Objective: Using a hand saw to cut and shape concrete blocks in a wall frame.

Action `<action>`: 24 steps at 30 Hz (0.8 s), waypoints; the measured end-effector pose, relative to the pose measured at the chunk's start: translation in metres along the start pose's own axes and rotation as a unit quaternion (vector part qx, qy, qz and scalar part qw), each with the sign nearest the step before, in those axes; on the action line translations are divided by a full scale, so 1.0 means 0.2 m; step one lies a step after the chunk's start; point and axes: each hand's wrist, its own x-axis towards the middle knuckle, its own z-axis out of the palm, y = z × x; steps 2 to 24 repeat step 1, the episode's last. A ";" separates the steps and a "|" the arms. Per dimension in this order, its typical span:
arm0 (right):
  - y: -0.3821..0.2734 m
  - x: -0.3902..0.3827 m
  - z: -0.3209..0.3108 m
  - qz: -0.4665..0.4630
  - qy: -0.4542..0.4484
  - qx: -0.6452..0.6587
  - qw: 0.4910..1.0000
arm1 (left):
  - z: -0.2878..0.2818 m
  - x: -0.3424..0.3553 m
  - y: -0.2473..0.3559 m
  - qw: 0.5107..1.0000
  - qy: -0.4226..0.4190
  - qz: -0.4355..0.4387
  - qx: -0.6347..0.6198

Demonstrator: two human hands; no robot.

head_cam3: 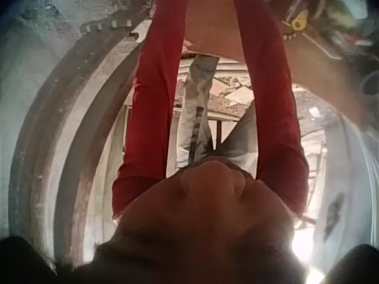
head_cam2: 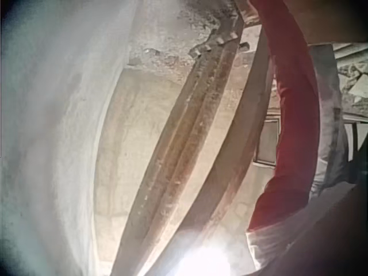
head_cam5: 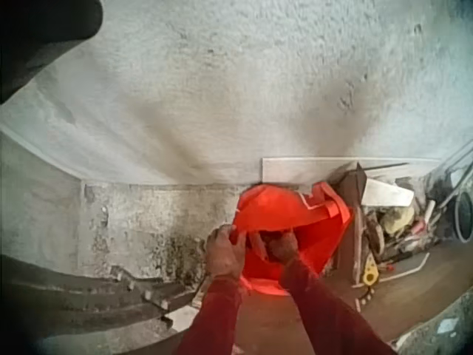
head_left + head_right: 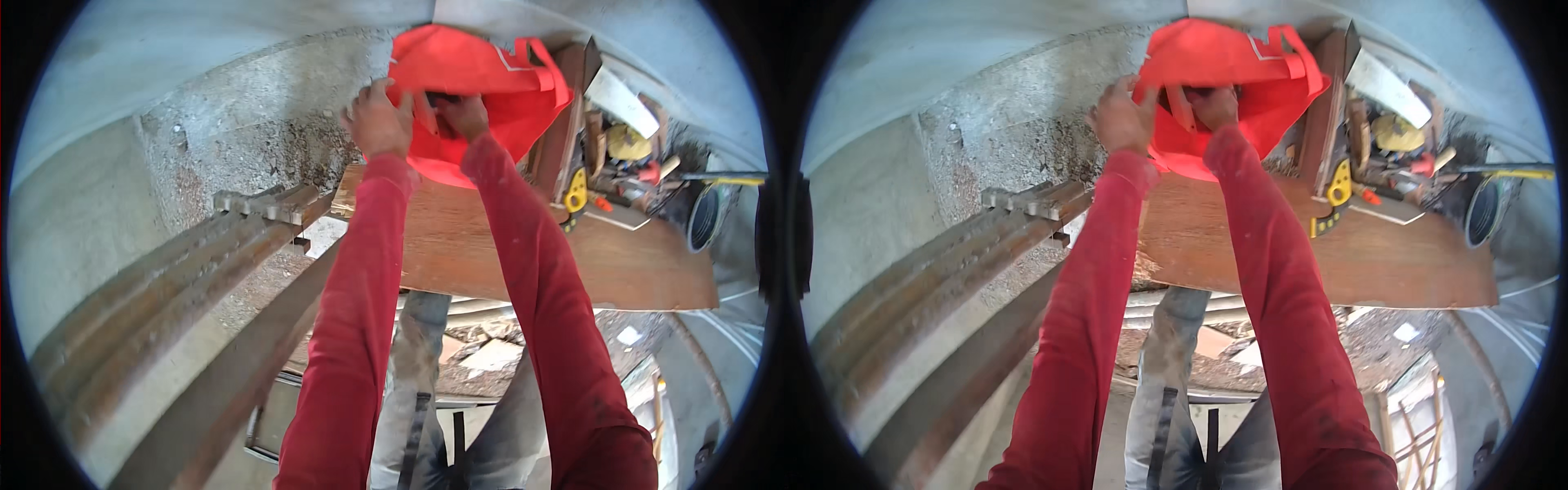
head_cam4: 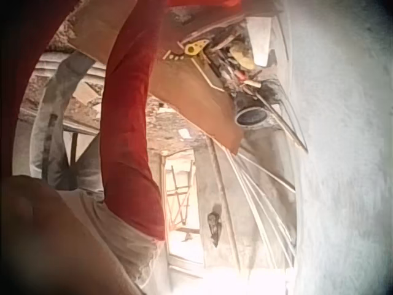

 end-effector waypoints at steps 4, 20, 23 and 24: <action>-0.07 -0.03 0.14 0.122 -0.042 -0.011 0.992 | -0.10 0.11 -0.12 0.985 -0.166 -0.041 -0.023; -0.07 -0.03 0.14 0.122 -0.042 -0.011 0.992 | -0.10 0.11 -0.12 0.985 -0.166 -0.041 -0.023; -0.07 -0.03 0.14 0.122 -0.042 -0.011 0.992 | -0.10 0.11 -0.12 0.985 -0.166 -0.041 -0.023; -0.07 -0.03 0.14 0.122 -0.042 -0.011 0.992 | -0.10 0.11 -0.12 0.985 -0.166 -0.041 -0.023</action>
